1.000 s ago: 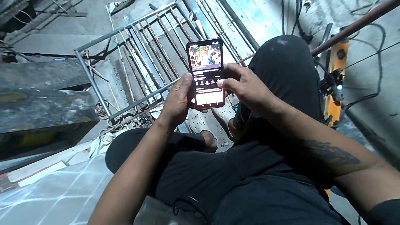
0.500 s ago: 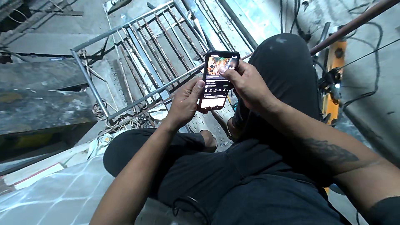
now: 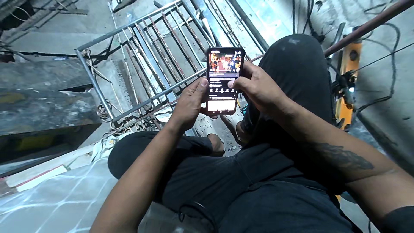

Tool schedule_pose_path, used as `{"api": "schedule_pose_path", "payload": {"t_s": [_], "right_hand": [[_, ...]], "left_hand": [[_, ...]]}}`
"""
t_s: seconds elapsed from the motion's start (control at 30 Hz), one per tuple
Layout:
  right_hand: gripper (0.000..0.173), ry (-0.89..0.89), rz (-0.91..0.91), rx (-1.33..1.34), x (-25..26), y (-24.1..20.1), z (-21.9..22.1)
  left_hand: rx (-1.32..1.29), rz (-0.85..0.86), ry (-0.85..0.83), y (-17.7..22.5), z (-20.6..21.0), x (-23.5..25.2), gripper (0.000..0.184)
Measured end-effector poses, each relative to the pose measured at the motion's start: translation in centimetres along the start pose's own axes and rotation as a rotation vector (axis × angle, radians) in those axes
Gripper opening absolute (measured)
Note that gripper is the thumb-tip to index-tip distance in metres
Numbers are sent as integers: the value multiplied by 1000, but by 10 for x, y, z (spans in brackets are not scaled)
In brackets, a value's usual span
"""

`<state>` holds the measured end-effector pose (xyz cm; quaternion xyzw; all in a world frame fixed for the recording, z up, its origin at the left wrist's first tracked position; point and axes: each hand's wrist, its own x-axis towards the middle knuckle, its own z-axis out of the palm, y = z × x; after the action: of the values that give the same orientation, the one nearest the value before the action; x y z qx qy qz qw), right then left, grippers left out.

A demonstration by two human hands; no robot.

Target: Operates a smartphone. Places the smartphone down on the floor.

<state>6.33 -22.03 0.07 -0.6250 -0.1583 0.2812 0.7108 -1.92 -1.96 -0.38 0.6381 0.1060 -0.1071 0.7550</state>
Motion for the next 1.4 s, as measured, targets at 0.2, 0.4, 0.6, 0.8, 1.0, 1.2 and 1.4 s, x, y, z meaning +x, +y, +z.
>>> {"api": "schedule_pose_path", "payload": {"t_s": [0.2, 0.4, 0.6, 0.8, 1.0, 1.2, 1.4], "right_hand": [[55, -148, 96, -199, 2, 9, -1], [29, -90, 106, -157, 2, 3, 1], [29, -109, 69, -216, 2, 5, -1], [37, -141, 46, -221, 2, 7, -3], [64, -221, 70, -204, 1, 7, -2], [50, -198, 80, -238, 2, 6, -2], [50, -199, 67, -249, 3, 7, -2]], "left_hand": [[-64, 24, 59, 5, -6, 2, 43], [-74, 30, 70, 6, -6, 1, 43], [-86, 20, 72, 5, -7, 1, 43], [-78, 48, 52, 5, -7, 1, 44], [-86, 45, 57, 5, -7, 0, 42], [-83, 37, 60, 5, -9, 1, 43], [-85, 32, 68, 7, -7, 0, 43]]}}
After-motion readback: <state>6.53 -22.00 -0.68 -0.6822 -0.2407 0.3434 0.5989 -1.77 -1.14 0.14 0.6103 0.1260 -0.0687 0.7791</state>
